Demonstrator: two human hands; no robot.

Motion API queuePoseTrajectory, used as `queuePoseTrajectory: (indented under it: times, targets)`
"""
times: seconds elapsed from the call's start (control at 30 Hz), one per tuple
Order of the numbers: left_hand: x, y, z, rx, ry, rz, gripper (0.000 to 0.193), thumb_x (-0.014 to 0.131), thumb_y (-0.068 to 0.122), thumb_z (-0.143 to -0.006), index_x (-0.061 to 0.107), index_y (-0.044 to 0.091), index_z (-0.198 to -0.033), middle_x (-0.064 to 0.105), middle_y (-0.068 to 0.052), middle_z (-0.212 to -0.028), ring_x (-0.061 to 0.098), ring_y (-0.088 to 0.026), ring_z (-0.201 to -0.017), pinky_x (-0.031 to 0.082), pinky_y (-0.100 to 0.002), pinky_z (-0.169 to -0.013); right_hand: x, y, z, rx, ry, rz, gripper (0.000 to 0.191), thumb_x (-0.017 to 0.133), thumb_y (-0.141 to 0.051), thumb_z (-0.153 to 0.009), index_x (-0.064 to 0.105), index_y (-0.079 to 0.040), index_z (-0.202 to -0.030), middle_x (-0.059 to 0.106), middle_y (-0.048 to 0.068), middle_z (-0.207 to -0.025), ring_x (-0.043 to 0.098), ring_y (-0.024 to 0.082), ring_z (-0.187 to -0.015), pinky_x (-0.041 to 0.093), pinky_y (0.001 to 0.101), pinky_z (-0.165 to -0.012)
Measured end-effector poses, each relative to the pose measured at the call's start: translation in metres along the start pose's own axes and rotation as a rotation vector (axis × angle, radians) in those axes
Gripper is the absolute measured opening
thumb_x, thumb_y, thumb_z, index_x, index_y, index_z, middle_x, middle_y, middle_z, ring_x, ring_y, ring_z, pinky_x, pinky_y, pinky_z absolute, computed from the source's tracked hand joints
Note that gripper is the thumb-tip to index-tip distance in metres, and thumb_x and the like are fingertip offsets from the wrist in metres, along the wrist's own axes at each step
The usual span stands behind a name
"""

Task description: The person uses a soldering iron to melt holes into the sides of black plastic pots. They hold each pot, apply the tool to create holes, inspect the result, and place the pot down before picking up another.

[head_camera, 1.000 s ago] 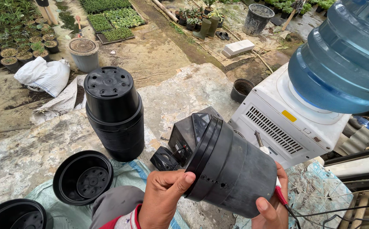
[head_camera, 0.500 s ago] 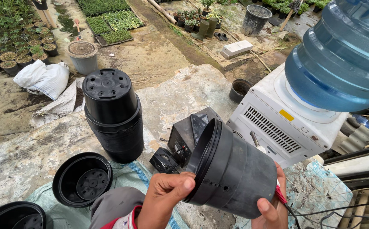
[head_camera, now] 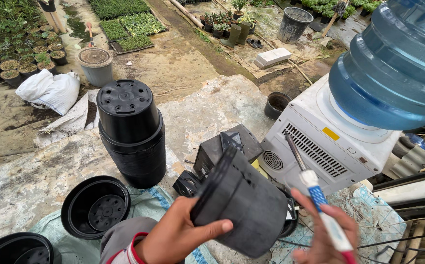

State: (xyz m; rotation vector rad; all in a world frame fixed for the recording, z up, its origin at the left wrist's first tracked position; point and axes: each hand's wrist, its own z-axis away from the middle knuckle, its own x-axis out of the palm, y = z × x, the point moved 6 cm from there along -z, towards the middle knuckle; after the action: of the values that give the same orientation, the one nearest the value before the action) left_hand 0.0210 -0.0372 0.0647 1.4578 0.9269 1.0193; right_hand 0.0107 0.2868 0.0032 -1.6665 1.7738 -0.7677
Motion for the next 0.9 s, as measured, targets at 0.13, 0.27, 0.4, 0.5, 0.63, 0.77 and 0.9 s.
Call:
queuePoseTrajectory:
  times: [0.13, 0.27, 0.4, 0.5, 0.63, 0.77, 0.9]
  targets:
    - [-0.006, 0.016, 0.008, 0.415, -0.073, -0.473, 0.027, 0.079, 0.027, -0.092, 0.079, 0.002, -0.101, 0.075, -0.009, -0.088, 0.06, -0.022, -0.084, 0.05, -0.036, -0.077, -0.13, 0.036, 0.01, 0.65, 0.241, 0.098, 0.054, 0.063, -0.041, -0.098, 0.047, -0.01, -0.141, 0.07, 0.03, -0.118, 0.069, 0.037, -0.096, 0.056, 0.053, -0.089]
    - [-0.016, 0.005, 0.002, 0.313, -0.06, -0.663, 0.026, 0.082, 0.03, -0.086, 0.08, 0.004, -0.092, 0.073, -0.009, -0.075, 0.063, -0.026, -0.076, 0.05, -0.036, -0.076, -0.231, 0.098, 0.056, 1.763, 0.009, -0.003, 0.059, 0.056, -0.041, -0.096, 0.043, -0.012, -0.146, 0.075, 0.03, -0.11, 0.076, 0.039, -0.09, 0.061, 0.0551, -0.09]
    - [-0.011, 0.003, -0.004, 0.341, -0.077, -0.759, 0.026, 0.081, 0.03, -0.087, 0.079, 0.004, -0.093, 0.075, -0.009, -0.076, 0.069, -0.024, -0.074, 0.049, -0.036, -0.077, -0.207, 0.08, 0.05, 1.686, -0.463, -0.306, 0.072, 0.058, -0.041, -0.091, 0.04, 0.007, -0.141, 0.073, 0.028, -0.103, 0.075, 0.034, -0.103, 0.06, 0.0506, -0.093]
    - [-0.002, 0.004, -0.008, 0.382, -0.085, -0.8, 0.026, 0.081, 0.029, -0.087, 0.078, 0.004, -0.095, 0.076, -0.009, -0.081, 0.07, -0.025, -0.076, 0.049, -0.036, -0.078, -0.139, 0.021, 0.026, 1.129, -0.402, -0.249, 0.053, 0.06, -0.029, -0.098, 0.05, 0.019, -0.12, 0.067, 0.032, -0.095, 0.072, 0.036, -0.087, 0.063, 0.0484, -0.074]
    - [0.008, 0.002, -0.013, 0.36, -0.121, -0.818, 0.027, 0.081, 0.028, -0.085, 0.079, 0.004, -0.097, 0.075, -0.01, -0.077, 0.069, -0.027, -0.075, 0.048, -0.036, -0.076, -0.058, -0.055, 0.018, 0.237, 0.053, -0.247, 0.023, 0.052, -0.018, -0.113, 0.05, 0.003, -0.124, 0.063, 0.032, -0.088, 0.07, 0.025, -0.066, 0.064, 0.0386, -0.053]
    - [0.013, 0.0, -0.016, 0.332, -0.152, -0.812, 0.028, 0.08, 0.029, -0.088, 0.077, 0.003, -0.1, 0.074, -0.008, -0.076, 0.069, -0.025, -0.074, 0.049, -0.035, -0.08, -0.049, -0.059, 0.019, 0.257, 0.131, -0.236, 0.026, 0.052, -0.02, -0.109, 0.049, 0.004, -0.119, 0.057, 0.034, -0.081, 0.066, 0.028, -0.062, 0.062, 0.0452, -0.052]
    - [0.014, 0.002, -0.015, 0.349, -0.162, -0.842, 0.027, 0.079, 0.028, -0.088, 0.077, 0.004, -0.1, 0.073, -0.008, -0.075, 0.066, -0.026, -0.073, 0.047, -0.036, -0.08, -0.053, -0.06, 0.018, 0.261, 0.18, -0.256, 0.025, 0.053, -0.019, -0.109, 0.049, 0.004, -0.118, 0.057, 0.034, -0.081, 0.064, 0.027, -0.06, 0.061, 0.0445, -0.052]
